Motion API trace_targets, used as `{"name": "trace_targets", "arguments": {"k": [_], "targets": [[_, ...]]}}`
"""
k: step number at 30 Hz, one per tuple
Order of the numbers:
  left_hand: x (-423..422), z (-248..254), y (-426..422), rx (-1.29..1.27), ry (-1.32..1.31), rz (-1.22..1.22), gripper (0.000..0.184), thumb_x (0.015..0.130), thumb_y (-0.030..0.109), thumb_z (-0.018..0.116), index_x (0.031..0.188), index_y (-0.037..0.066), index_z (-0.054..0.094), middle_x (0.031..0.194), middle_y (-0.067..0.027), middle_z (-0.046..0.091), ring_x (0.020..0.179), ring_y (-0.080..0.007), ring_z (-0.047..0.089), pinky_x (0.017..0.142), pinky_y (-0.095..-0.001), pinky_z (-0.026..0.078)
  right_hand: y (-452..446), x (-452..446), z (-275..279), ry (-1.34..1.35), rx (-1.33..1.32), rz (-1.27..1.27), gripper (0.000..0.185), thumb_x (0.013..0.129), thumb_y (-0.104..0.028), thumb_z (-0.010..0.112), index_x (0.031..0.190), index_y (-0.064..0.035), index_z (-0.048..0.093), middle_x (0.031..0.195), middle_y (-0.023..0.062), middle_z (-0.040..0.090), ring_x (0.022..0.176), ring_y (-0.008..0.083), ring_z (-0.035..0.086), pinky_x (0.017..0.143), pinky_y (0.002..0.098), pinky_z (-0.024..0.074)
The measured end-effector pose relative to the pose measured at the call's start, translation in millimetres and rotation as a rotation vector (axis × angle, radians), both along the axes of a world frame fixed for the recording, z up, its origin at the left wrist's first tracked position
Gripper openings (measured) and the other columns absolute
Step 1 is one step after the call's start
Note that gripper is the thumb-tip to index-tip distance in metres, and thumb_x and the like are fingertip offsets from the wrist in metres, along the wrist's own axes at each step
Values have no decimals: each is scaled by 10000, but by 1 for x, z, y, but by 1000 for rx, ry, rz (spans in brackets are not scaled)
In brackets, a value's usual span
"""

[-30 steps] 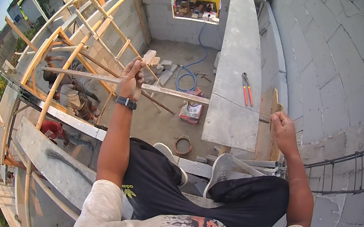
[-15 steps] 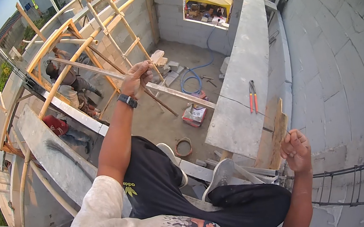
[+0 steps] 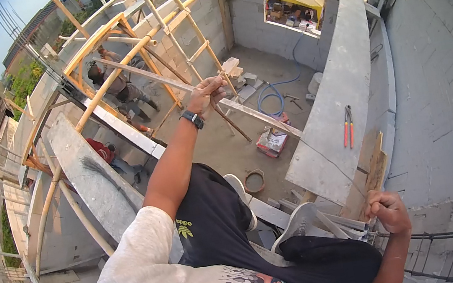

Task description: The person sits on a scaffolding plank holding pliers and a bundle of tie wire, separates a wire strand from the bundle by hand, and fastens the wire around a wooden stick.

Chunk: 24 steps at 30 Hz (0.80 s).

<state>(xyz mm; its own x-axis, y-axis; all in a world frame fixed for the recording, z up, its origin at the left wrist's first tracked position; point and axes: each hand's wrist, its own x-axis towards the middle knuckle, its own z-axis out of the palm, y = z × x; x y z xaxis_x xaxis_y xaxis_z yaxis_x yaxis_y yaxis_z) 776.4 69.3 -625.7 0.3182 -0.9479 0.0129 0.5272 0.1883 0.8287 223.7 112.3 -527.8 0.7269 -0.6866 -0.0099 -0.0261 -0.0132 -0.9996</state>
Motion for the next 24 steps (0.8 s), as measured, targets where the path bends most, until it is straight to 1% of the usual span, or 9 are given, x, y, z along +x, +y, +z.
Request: {"name": "trace_targets", "arguments": {"k": [4,6,9,14,17,19,21,22,24], "targets": [[-3,4,-1,5,-11,0,141,906,167,661,977,47,643,884,-56,688,725,-91,660,669,-233,594,-15,4,8,-74,131,-620,306,952,-228,585,712,-37,588,670,-12,535,572,86,451,534,254,393],[-9,6,-2,42,-53,-83,146,900,174,671,963,46,639,883,-58,682,731,-90,655,673,-231,593,-16,14,7,431,-215,-859,292,958,-196,560,729,-17,589,665,-5,520,605,88,450,544,275,384],[-3,1,-8,4,-64,-56,148,892,176,682,946,47,635,887,-57,680,731,-89,650,671,-230,592,-19,8,-9,708,-603,-496,287,941,-200,576,739,3,589,656,15,505,591,92,440,546,304,382],[20,-32,-12,98,-91,89,140,886,174,689,935,55,633,878,-50,680,726,-83,646,670,-229,591,7,10,32,717,-103,203,318,897,-273,650,772,18,612,577,32,532,546,108,459,489,286,378],[20,-33,-9,206,-109,99,136,885,181,692,935,68,635,872,-33,678,733,-72,639,670,-232,589,6,-16,18,-45,-58,-112,293,921,-286,635,840,-5,620,643,18,566,550,79,459,460,269,377],[14,-25,-9,122,-75,-30,126,891,179,684,935,71,637,870,-27,680,723,-68,637,667,-237,587,-1,-13,18,-191,4,-319,245,953,-259,594,894,-22,613,715,18,585,561,87,463,473,250,384],[12,-21,-9,109,-81,-32,113,897,174,676,935,74,639,862,-29,683,704,-69,638,664,-239,585,-11,-5,19,411,-384,-808,231,963,-212,567,861,-10,615,774,23,596,566,97,469,488,251,391],[13,-21,-10,96,-56,7,113,894,172,678,933,74,638,859,-31,685,698,-71,638,665,-239,585,-19,-11,4,551,-689,-668,258,951,-225,580,849,8,622,725,23,597,566,104,470,501,253,403],[16,-22,-11,61,-13,80,113,886,169,688,921,75,637,854,-36,687,693,-75,639,668,-242,587,-13,-10,-2,753,-550,-367,263,941,-230,596,846,14,622,687,22,583,564,105,476,503,257,408]]}}
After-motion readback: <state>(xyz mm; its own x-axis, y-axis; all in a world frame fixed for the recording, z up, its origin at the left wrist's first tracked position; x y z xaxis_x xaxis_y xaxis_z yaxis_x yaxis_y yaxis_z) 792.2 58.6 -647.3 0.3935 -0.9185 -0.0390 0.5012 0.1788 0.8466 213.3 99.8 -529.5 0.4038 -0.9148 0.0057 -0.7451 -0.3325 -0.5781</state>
